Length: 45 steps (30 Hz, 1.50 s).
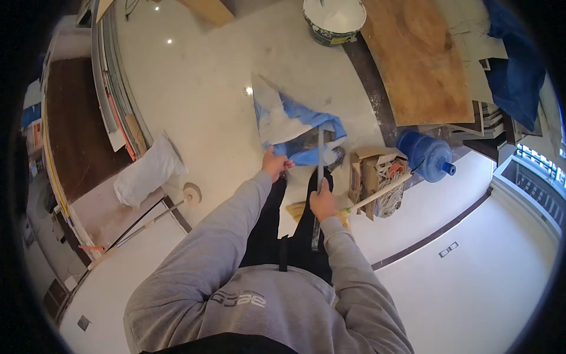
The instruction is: The person sweeps debris on the floor using a broom and dustpan, then empties the collected debris into a blue plastic bag. The person also picks up a piece of wood and places it into the bag.
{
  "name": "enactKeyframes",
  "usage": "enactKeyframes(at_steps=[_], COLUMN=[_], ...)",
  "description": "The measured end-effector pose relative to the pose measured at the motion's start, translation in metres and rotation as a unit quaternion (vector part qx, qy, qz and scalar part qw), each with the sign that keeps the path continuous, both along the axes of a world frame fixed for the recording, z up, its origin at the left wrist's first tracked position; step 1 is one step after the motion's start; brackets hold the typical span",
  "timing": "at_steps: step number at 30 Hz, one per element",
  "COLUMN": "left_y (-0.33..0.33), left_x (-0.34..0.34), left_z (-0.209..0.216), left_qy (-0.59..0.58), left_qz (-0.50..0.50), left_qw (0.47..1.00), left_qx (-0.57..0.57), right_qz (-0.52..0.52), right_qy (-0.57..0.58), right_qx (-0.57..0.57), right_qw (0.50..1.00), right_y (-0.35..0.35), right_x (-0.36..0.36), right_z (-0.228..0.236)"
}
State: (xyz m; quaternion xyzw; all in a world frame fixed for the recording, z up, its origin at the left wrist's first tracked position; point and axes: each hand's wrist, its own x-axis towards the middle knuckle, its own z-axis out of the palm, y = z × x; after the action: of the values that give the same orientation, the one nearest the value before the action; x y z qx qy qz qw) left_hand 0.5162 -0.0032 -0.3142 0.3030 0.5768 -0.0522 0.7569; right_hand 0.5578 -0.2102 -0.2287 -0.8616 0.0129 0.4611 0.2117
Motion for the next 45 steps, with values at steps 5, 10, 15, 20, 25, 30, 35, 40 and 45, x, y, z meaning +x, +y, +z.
enactKeyframes(at_steps=[5,10,15,20,25,30,35,40,45], left_y=[0.033,0.066,0.089,0.089,0.119,0.115,0.103,0.125,0.133], left_x=[-0.007,-0.017,-0.037,-0.038,-0.056,-0.027,-0.011,-0.019,-0.044], left_z=[-0.003,-0.006,-0.034,-0.041,-0.021,0.045,0.091,0.125,0.176], left_qy=[0.0,0.067,0.085,0.174,0.111,0.079,-0.008,-0.063,-0.109], left_qz=[-0.047,-0.064,-0.132,-0.309,-0.113,-0.103,-0.052,-0.007,0.021], left_qw=[0.996,0.991,0.977,0.874,0.971,0.978,0.991,0.991,0.986], left_qx=[0.072,0.1,0.147,0.331,0.179,0.163,0.122,0.117,0.127], right_qz=[0.064,0.036,0.031,-0.001,0.07,0.045,0.107,0.127,0.179], right_qy=[-0.076,-0.093,-0.1,-0.092,-0.086,-0.176,-0.145,-0.258,-0.205], right_qx=[0.102,0.099,0.103,0.146,0.1,0.202,0.182,0.226,0.237], right_qw=[0.99,0.99,0.989,0.985,0.989,0.962,0.967,0.931,0.933], right_y=[0.005,0.029,0.026,0.026,0.029,-0.016,0.002,0.007,0.003], right_x=[-0.047,-0.044,-0.035,-0.042,-0.03,-0.04,-0.033,-0.015,0.015], right_z=[-0.007,-0.022,-0.002,0.043,0.088,0.027,0.051,0.073,0.085])
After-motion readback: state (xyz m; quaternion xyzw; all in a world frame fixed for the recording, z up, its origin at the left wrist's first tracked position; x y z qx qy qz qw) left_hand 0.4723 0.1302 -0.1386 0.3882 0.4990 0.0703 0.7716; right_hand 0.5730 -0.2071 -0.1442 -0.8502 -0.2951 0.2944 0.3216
